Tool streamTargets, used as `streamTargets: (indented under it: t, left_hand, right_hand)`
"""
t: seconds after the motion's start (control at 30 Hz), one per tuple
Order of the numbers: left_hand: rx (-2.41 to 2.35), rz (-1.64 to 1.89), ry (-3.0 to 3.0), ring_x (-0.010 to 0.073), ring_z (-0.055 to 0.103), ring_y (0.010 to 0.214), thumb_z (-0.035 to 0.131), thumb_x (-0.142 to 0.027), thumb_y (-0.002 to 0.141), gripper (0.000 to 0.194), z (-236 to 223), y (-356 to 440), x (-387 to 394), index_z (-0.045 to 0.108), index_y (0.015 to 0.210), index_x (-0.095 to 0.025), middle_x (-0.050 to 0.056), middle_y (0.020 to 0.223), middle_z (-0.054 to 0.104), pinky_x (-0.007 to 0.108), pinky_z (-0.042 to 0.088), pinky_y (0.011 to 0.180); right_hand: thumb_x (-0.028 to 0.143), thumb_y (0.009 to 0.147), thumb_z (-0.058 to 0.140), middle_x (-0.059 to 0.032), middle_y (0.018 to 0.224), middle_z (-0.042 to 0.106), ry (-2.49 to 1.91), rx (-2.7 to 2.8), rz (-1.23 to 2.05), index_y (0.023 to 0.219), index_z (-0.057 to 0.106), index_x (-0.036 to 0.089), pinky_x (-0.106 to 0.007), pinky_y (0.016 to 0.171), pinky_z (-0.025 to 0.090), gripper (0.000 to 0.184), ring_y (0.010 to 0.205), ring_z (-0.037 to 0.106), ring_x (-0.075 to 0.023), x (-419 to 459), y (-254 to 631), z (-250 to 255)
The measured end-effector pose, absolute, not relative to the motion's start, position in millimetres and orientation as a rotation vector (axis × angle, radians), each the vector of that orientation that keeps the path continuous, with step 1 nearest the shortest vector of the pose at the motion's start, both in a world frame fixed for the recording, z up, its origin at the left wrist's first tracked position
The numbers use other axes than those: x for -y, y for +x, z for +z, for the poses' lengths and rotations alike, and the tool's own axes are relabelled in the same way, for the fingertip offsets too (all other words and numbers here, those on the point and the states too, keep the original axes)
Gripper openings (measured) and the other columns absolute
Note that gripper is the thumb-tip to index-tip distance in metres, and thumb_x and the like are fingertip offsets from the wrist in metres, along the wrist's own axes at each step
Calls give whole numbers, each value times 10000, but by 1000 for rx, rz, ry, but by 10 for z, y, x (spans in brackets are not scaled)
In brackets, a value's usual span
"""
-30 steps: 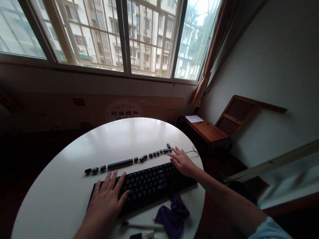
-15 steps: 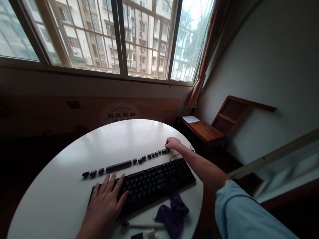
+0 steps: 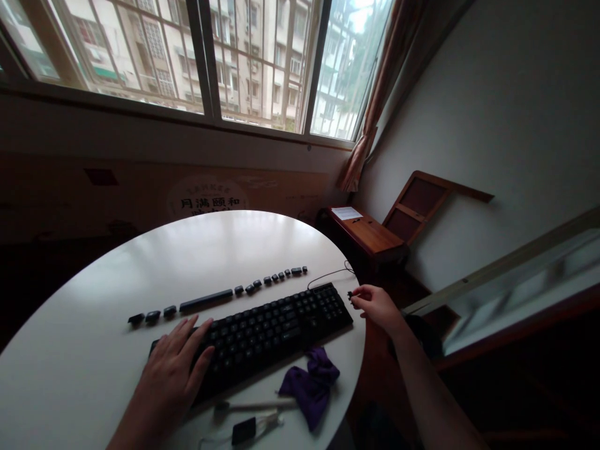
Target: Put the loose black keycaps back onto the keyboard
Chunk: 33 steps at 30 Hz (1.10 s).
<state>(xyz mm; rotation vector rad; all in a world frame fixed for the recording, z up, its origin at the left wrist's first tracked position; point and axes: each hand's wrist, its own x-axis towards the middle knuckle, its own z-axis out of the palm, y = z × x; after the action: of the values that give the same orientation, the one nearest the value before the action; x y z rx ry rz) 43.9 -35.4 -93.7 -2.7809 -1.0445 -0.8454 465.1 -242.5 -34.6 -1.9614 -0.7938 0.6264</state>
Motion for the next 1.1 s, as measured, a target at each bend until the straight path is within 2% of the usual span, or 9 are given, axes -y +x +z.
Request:
streamTargets:
  t: [0.17,0.33,0.43,0.53,0.63,0.73,0.87,1.0,1.1]
  left_hand:
    - [996,-974,-2789,337,512,1310,371,-438,970,491,-825,443,378,536,1373,-212,141,1440,532,512,423,1070]
    - [989,-1004,-2795,339,539,1276,388,-443,962,485,-803,448,392,561,1344,-198,144,1395,567,501,449,1046]
    - [1005,-1004,-2804,326,543,1273,378,-439,963,476,-802,444,398,563,1342,-216,125,1404,565,488,454,1043]
    - [1028,-1000,-2826,310,537,1281,368,-439,966,473,-785,437,404,559,1344,-229,111,1414,559,473,447,1057]
    - [1050,-1008,-2845,313,529,1289,357,-444,969,477,-764,443,413,575,1326,-214,121,1411,559,476,432,1076]
    - [1080,-1021,-2855,317,540,1272,351,-447,972,478,-733,469,464,611,1286,-199,126,1392,576,477,443,1067]
    - [1117,-1058,-2839,294,563,1237,373,-445,973,441,-580,459,575,655,1219,-212,107,1360,605,458,458,1056]
    - [1328,-1175,-2573,275,578,1196,418,-417,959,388,-322,196,428,685,1148,-210,97,1265,656,443,419,1094]
    - [1653,-1000,-2455,311,609,1123,405,-414,920,445,-229,-174,71,685,1158,-163,134,1207,679,460,450,1033]
  right_hand:
    - [289,733,726,-63,773,730,-1936,723,696,913,718,132,-224,490,515,239,661,681,-179,2587,4553,-592]
    - [286,760,691,-85,822,754,-1991,762,643,926,747,123,-241,502,509,239,663,689,-194,2554,4498,-555]
    - [284,791,674,-82,844,771,-2122,894,495,920,772,152,-260,587,525,209,706,711,-208,2558,4402,-487]
    - [252,836,656,-81,891,779,-2310,1083,247,890,784,192,-263,731,518,151,831,727,-215,2545,4267,-423]
    - [245,891,618,-93,962,771,-2502,1242,98,907,777,200,-276,770,498,166,895,717,-227,2542,4166,-390]
    - [273,942,558,-76,1031,758,-2562,1316,97,990,767,227,-282,763,500,220,906,710,-221,2612,4119,-432]
    - [306,971,477,-54,1235,689,-2480,1371,-2,1193,708,287,-306,815,529,322,1074,666,-228,2812,4091,-652]
    - [407,971,440,-83,1317,638,-2339,1399,-89,1356,599,244,-377,926,534,447,1186,607,-257,2985,4083,-966]
    - [452,983,396,-110,1299,641,-2216,1389,-149,1374,565,193,-434,1019,489,499,1207,585,-274,3035,4083,-1132]
